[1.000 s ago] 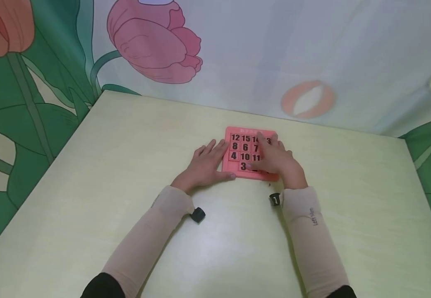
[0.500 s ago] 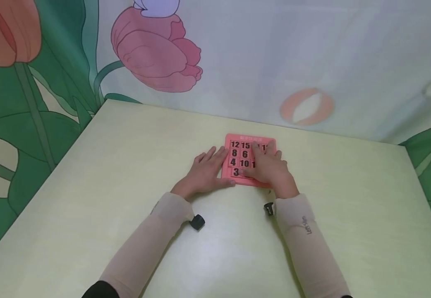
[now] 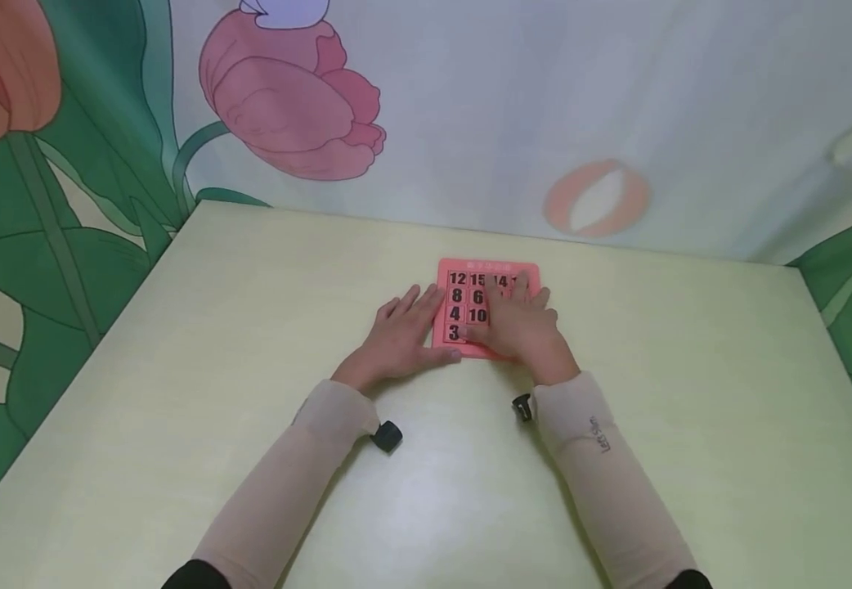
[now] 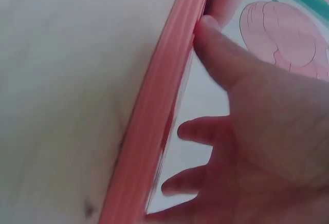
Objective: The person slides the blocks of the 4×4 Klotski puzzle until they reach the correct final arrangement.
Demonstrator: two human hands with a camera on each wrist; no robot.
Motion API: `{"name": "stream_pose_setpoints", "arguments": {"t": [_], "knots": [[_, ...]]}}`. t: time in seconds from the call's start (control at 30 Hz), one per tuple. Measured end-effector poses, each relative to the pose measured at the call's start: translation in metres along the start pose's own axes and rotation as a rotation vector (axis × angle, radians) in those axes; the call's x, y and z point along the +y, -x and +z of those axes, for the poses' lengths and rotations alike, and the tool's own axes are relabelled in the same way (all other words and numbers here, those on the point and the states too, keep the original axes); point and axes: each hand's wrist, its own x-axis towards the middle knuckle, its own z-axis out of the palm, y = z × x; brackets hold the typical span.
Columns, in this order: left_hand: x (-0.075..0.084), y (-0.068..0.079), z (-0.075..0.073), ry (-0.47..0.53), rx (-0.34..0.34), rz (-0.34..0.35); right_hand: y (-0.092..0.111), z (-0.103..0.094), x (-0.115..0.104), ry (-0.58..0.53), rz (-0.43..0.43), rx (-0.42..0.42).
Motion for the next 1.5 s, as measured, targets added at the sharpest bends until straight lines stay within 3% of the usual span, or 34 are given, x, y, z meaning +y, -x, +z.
{"name": "stream_pose_setpoints", "arguments": {"t": [0.27,0.5,0.7,0.87,1.0,1.23,1.5], "knots": [[0.000,0.000,0.000,0.018,0.004,-0.010,0.001,-0.021,0.026,-0.151,0.003,-0.056],[0.001,0.001,-0.001,0.017,0.009,-0.005,0.001,-0.019,0.024,-0.078,0.025,-0.056],[0.001,0.003,-0.002,0.019,0.000,-0.009,0.006,-0.029,0.043,-0.170,-0.028,-0.101],[0.002,0.003,-0.005,0.038,0.003,0.003,0.014,-0.041,0.074,-0.193,0.059,-0.153],[0.004,0.002,-0.005,0.058,-0.003,0.009,0.016,-0.041,0.087,-0.213,0.102,-0.156],[0.004,0.002,-0.005,0.052,-0.002,0.010,0.012,-0.034,0.076,-0.187,0.104,-0.146],[0.003,0.002,-0.004,0.062,-0.001,0.016,0.015,-0.033,0.063,-0.176,0.037,-0.141]]}}
